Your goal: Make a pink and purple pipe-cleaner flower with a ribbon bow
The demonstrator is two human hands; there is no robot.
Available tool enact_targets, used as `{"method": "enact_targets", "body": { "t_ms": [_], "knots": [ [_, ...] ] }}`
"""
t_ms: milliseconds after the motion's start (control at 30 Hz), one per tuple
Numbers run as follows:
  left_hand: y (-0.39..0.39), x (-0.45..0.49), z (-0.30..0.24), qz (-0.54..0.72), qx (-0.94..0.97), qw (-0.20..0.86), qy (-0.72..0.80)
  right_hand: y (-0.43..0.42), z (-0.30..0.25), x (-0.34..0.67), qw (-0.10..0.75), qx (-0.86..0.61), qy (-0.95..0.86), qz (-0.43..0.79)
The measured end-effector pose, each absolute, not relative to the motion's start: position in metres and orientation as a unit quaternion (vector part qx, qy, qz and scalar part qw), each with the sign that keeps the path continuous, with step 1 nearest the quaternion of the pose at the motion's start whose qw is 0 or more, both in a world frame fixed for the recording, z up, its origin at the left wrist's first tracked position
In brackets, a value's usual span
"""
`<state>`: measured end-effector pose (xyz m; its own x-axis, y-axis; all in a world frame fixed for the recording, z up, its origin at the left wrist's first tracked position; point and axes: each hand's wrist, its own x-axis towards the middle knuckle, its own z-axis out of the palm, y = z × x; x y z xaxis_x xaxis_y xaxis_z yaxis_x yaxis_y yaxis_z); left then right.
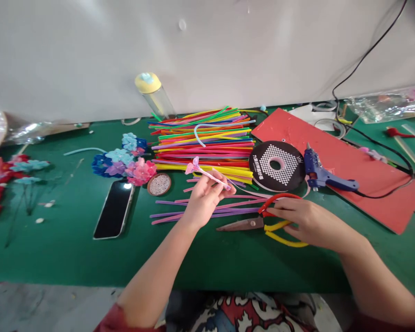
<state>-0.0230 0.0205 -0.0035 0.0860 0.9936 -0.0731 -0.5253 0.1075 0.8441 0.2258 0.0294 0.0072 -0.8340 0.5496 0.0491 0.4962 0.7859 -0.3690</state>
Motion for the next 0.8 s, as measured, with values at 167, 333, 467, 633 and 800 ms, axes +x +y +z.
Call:
{"method": "enact_targets", "body": {
  "t_ms": [167, 333, 467, 633, 800],
  "knots": [
    [0.015, -0.020, -0.003, 0.527, 0.377, 0.685, 0.334, 0.028, 0.004, 0.221, 0.065, -0.287, -0.933, 0.205],
    [0.010, -0.017, -0.005, 0.482, 0.432, 0.697, 0.308, 0.025, 0.008, 0.218, 0.125, -0.296, -0.922, 0.217],
    [0.007, -0.014, -0.003, 0.440, 0.461, 0.699, 0.322, 0.021, 0.006, 0.211, 0.194, -0.324, -0.907, 0.187],
    [0.003, -0.008, 0.004, 0.349, 0.514, 0.693, 0.365, 0.013, 0.001, 0.201, 0.181, -0.306, -0.907, 0.224],
    [0.001, -0.006, 0.005, 0.341, 0.526, 0.684, 0.374, 0.011, -0.001, 0.196, 0.188, -0.296, -0.908, 0.228]
  ]
}}
